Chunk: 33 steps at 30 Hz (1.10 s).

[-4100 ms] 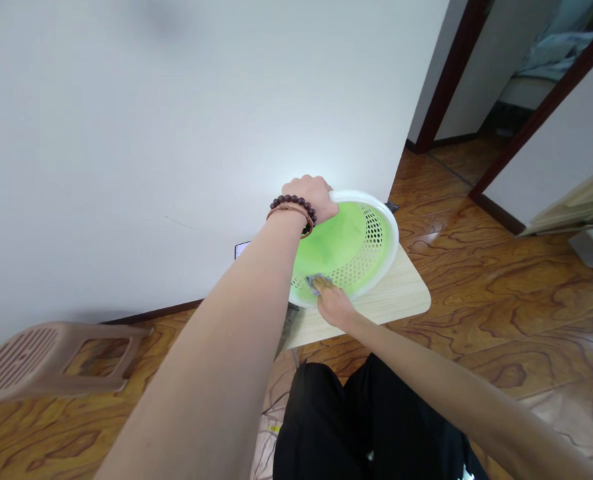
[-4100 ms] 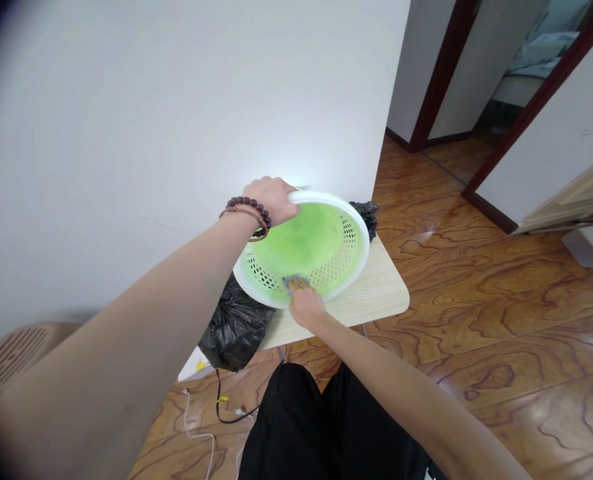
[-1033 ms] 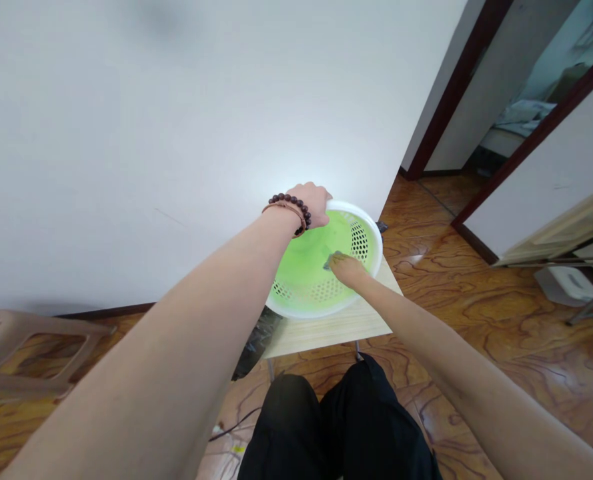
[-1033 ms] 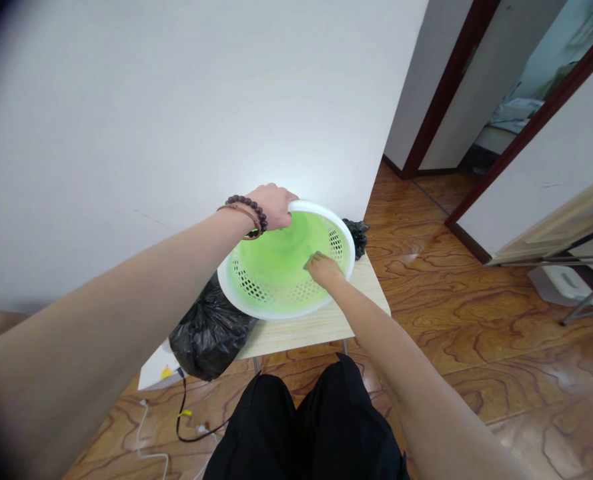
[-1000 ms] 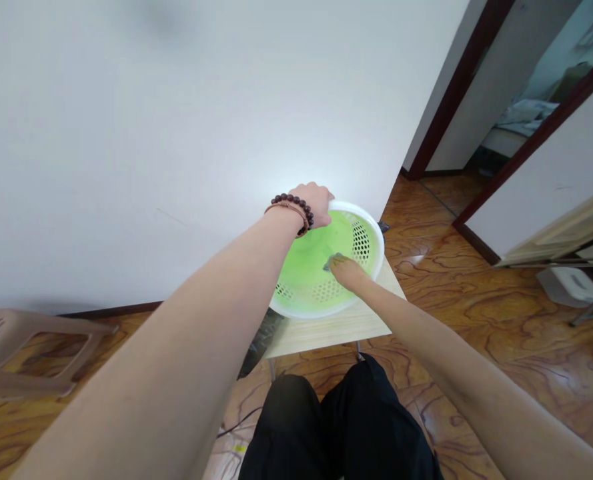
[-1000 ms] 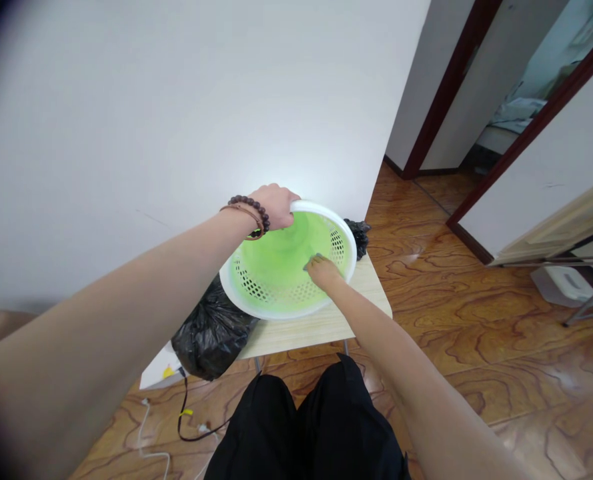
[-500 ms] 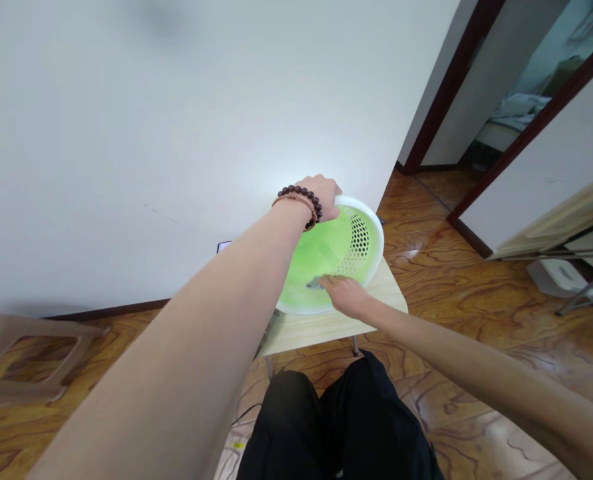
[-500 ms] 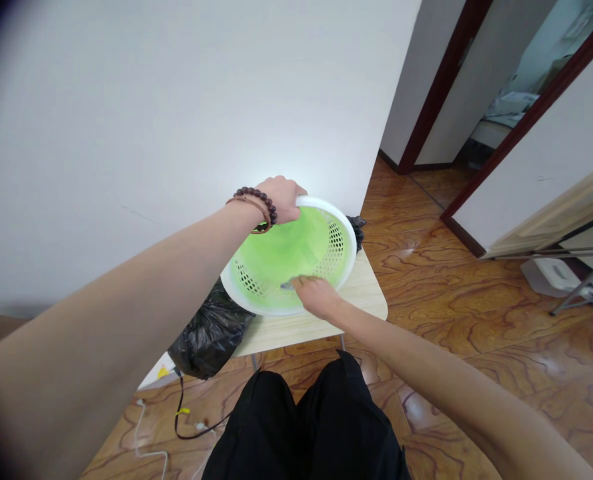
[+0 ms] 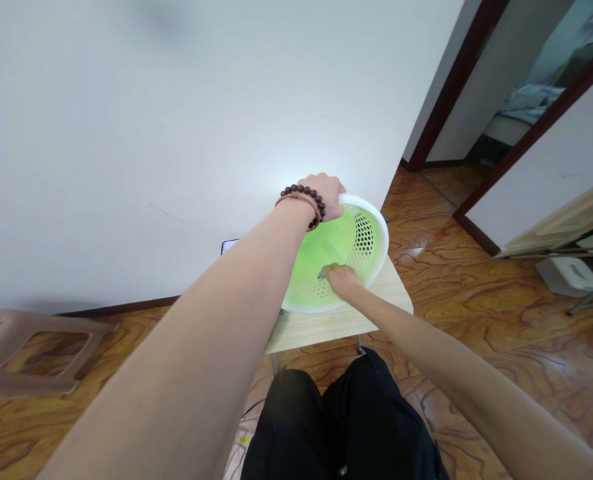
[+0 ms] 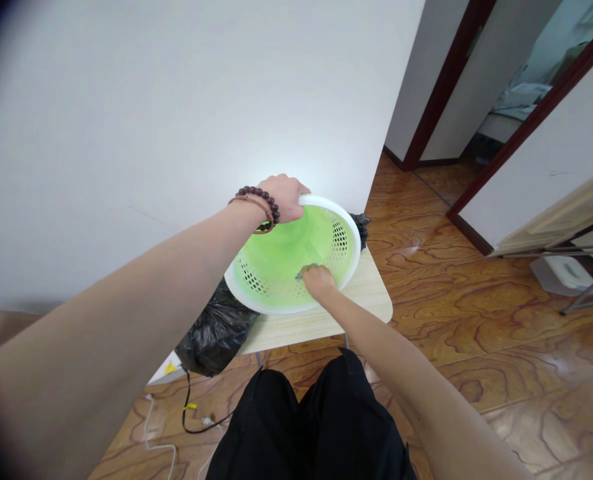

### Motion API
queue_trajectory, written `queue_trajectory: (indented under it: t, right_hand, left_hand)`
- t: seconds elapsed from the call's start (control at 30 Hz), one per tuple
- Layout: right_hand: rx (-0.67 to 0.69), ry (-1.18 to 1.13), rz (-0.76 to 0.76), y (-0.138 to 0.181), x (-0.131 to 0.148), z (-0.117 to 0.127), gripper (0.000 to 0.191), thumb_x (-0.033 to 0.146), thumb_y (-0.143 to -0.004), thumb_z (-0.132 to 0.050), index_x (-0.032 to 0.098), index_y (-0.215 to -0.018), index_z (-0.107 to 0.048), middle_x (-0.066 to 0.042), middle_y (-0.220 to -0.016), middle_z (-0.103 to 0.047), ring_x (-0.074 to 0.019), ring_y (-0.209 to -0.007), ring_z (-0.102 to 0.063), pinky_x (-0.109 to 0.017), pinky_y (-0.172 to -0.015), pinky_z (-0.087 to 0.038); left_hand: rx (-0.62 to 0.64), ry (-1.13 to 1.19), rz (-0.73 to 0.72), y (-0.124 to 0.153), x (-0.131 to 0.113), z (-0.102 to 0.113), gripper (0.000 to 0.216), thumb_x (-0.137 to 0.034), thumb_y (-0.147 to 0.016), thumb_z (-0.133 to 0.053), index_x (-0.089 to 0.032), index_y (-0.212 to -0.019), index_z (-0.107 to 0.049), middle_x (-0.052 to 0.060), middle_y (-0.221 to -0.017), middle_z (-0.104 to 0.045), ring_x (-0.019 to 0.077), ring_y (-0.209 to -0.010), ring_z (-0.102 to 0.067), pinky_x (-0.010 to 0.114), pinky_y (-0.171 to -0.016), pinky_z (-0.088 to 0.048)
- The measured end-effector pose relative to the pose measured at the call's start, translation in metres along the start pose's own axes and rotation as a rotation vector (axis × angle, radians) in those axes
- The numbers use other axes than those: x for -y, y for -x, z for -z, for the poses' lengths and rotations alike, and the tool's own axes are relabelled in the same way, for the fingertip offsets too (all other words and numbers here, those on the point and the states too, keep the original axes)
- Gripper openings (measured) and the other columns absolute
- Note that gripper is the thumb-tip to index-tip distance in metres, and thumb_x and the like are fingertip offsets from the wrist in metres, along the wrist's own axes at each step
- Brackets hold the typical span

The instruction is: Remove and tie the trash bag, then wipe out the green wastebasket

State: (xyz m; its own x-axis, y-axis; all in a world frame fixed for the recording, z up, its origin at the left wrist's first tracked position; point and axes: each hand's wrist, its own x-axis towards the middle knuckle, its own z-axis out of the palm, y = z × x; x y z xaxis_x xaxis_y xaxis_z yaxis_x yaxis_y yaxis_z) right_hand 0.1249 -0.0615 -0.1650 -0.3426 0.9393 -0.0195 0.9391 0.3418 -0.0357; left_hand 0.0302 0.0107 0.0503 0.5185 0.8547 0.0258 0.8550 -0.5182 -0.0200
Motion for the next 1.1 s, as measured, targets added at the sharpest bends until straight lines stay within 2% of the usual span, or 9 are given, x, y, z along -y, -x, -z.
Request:
queue_trajectory:
  t: [0.13,0.27,0.37,0.5,0.6,0.73,0.87,0.97,1.1]
  right_hand:
    - [-0.001,-0.099,0.081,0.036,0.029,-0.003,0.040,0.010,-0.088,-0.029,0.015,-0.123,-0.048,-0.013,-0.111,-0.061,-0.0213,-0.092,-0.061,-0.031,-0.076,-0.045]
    - [0.081,-0.173,0.126,0.053,0.028,0.003,0.042,0.010,-0.086,-0.031,0.017,-0.125,-0.044,-0.012,-0.105,-0.064,-0.0226,-0.088,-0.062,-0.033,-0.075,-0.044]
    - [0.108,-0.237,0.039,0.046,0.017,0.009,0.045,0.006,-0.080,-0.037,0.016,-0.123,-0.043,-0.010,-0.092,-0.065,-0.0221,-0.080,-0.062,-0.031,-0.070,-0.043]
    - [-0.124,-0.392,-0.077,0.031,0.003,0.011,0.029,0.008,-0.075,-0.043,0.014,-0.103,-0.051,-0.010,-0.101,-0.058,-0.0182,-0.086,-0.057,-0.028,-0.076,-0.042]
    - [-0.171,-0.468,-0.089,0.028,0.000,0.009,0.017,0.012,-0.080,-0.041,0.016,-0.092,-0.054,-0.008,-0.098,-0.055,-0.0162,-0.087,-0.055,-0.027,-0.080,-0.040]
    - [-0.088,-0.409,-0.081,0.033,0.011,0.005,0.019,0.020,-0.088,-0.034,0.016,-0.095,-0.051,-0.009,-0.097,-0.053,-0.0178,-0.085,-0.055,-0.029,-0.077,-0.041]
    - [-0.060,-0.356,-0.047,0.028,0.017,0.006,0.023,0.017,-0.079,-0.046,0.015,-0.101,-0.044,-0.010,-0.100,-0.054,-0.0202,-0.086,-0.055,-0.030,-0.071,-0.042]
    - [-0.133,-0.418,-0.117,0.009,0.006,0.015,0.031,0.008,-0.074,-0.046,0.016,-0.103,-0.041,-0.008,-0.094,-0.057,-0.0188,-0.083,-0.055,-0.027,-0.067,-0.040]
    - [-0.273,-0.481,-0.236,-0.023,-0.017,0.034,0.025,0.022,-0.078,-0.053,0.016,-0.101,-0.044,-0.007,-0.089,-0.060,-0.0186,-0.079,-0.055,-0.027,-0.066,-0.039]
  left_hand:
    - [0.008,-0.015,-0.008,0.000,0.000,0.000,0.035,-0.033,-0.063,-0.056,-0.025,-0.095,-0.069,0.008,-0.089,-0.064,0.0226,-0.084,-0.059,0.031,-0.067,-0.044]
    - [0.007,-0.026,-0.007,-0.001,0.000,0.000,0.035,-0.033,-0.063,-0.055,-0.024,-0.094,-0.069,0.008,-0.088,-0.064,0.0224,-0.083,-0.059,0.031,-0.067,-0.044]
    - [0.010,-0.010,-0.016,-0.001,0.000,0.001,0.038,-0.034,-0.063,-0.055,-0.026,-0.097,-0.068,0.008,-0.089,-0.064,0.0228,-0.084,-0.059,0.031,-0.069,-0.044]
    - [0.017,-0.011,-0.016,0.000,-0.001,0.002,0.037,-0.035,-0.063,-0.055,-0.025,-0.096,-0.069,0.008,-0.090,-0.064,0.0231,-0.085,-0.059,0.031,-0.069,-0.045]
    - [0.020,-0.017,0.002,0.000,0.000,0.002,0.037,-0.034,-0.063,-0.055,-0.024,-0.096,-0.069,0.008,-0.091,-0.064,0.0229,-0.086,-0.059,0.031,-0.070,-0.045]
    - [0.030,-0.004,0.015,0.001,0.000,0.002,0.037,-0.033,-0.063,-0.056,-0.025,-0.096,-0.069,0.008,-0.088,-0.064,0.0224,-0.086,-0.059,0.030,-0.070,-0.044]
    - [0.017,0.012,0.004,0.000,0.000,0.003,0.035,-0.032,-0.063,-0.057,-0.026,-0.095,-0.069,0.008,-0.088,-0.064,0.0228,-0.084,-0.059,0.031,-0.068,-0.044]
    - [0.020,0.007,0.015,0.000,-0.001,0.003,0.035,-0.032,-0.063,-0.057,-0.026,-0.095,-0.069,0.007,-0.088,-0.065,0.0221,-0.083,-0.059,0.030,-0.067,-0.045]
    - [0.034,0.003,0.025,0.002,-0.001,0.004,0.037,-0.033,-0.063,-0.057,-0.026,-0.097,-0.069,0.007,-0.090,-0.065,0.0225,-0.084,-0.059,0.030,-0.068,-0.045]
